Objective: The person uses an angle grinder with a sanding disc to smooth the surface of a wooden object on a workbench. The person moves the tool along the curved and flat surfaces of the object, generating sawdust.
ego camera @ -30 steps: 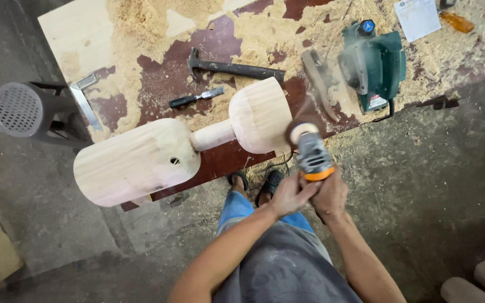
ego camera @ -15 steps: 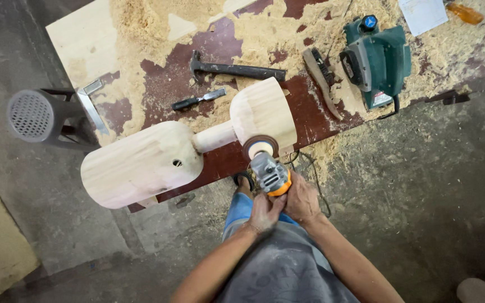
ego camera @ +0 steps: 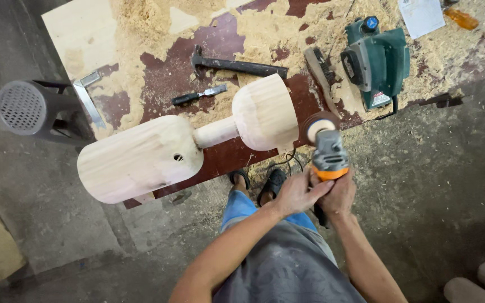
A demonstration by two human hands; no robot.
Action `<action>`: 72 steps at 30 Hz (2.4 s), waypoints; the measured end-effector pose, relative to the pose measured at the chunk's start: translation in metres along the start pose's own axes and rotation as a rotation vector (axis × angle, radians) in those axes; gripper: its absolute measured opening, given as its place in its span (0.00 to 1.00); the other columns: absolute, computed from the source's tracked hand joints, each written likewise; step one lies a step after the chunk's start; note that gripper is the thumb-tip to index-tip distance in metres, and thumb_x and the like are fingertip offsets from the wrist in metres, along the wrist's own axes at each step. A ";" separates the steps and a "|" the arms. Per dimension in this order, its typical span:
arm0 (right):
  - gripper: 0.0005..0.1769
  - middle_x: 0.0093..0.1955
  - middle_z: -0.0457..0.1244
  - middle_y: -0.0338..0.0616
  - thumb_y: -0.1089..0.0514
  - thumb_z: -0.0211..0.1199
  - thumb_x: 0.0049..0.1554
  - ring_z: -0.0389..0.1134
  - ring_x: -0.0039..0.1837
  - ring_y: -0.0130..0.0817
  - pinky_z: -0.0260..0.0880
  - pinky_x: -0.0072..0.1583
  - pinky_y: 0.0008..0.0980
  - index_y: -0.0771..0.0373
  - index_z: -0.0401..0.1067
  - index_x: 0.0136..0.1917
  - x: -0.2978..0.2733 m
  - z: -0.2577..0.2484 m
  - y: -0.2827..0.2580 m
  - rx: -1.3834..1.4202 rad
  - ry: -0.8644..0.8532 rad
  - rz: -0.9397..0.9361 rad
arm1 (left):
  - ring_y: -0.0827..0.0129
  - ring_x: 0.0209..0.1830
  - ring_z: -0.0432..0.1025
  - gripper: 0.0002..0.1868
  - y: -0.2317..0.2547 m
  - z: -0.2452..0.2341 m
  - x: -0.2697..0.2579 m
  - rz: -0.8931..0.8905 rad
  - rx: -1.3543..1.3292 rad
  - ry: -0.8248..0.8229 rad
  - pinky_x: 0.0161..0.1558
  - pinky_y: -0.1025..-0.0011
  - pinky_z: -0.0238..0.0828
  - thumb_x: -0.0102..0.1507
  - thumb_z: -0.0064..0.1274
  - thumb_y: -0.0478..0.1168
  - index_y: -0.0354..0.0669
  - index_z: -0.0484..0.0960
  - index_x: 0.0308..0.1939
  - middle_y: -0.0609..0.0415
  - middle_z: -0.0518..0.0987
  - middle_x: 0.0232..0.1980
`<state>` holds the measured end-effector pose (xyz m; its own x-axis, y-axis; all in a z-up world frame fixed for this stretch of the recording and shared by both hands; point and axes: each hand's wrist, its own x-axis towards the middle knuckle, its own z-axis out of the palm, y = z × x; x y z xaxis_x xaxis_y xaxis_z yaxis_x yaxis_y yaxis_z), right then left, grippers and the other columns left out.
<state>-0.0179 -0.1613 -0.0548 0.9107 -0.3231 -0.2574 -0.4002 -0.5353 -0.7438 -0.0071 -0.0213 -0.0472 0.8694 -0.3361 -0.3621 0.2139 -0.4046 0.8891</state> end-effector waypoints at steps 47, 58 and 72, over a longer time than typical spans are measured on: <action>0.36 0.47 0.69 0.59 0.41 0.72 0.52 0.74 0.48 0.56 0.74 0.49 0.52 0.70 0.63 0.59 0.017 -0.041 -0.113 -0.299 -0.187 0.085 | 0.67 0.34 0.78 0.28 0.021 -0.006 0.010 -0.220 -0.264 0.160 0.39 0.66 0.76 0.65 0.53 0.59 0.33 0.80 0.48 0.49 0.82 0.34; 0.37 0.46 0.69 0.57 0.39 0.66 0.52 0.74 0.44 0.53 0.74 0.45 0.49 0.69 0.60 0.61 0.006 -0.010 -0.129 -0.383 -0.409 -0.103 | 0.66 0.39 0.75 0.24 0.032 -0.035 -0.032 -0.154 -0.458 0.453 0.43 0.67 0.75 0.68 0.55 0.51 0.30 0.80 0.52 0.43 0.84 0.39; 0.36 0.48 0.68 0.59 0.39 0.71 0.54 0.71 0.50 0.55 0.70 0.53 0.50 0.69 0.62 0.59 0.012 -0.026 -0.134 -0.419 -0.177 -0.005 | 0.62 0.28 0.77 0.31 0.041 -0.032 0.002 -0.207 -0.234 0.203 0.31 0.64 0.76 0.66 0.52 0.60 0.33 0.79 0.53 0.46 0.81 0.30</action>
<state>0.0442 -0.1138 0.0580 0.9016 -0.2006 -0.3833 -0.3694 -0.8180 -0.4408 0.0177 -0.0113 -0.0027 0.8628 -0.0821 -0.4987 0.4700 -0.2326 0.8515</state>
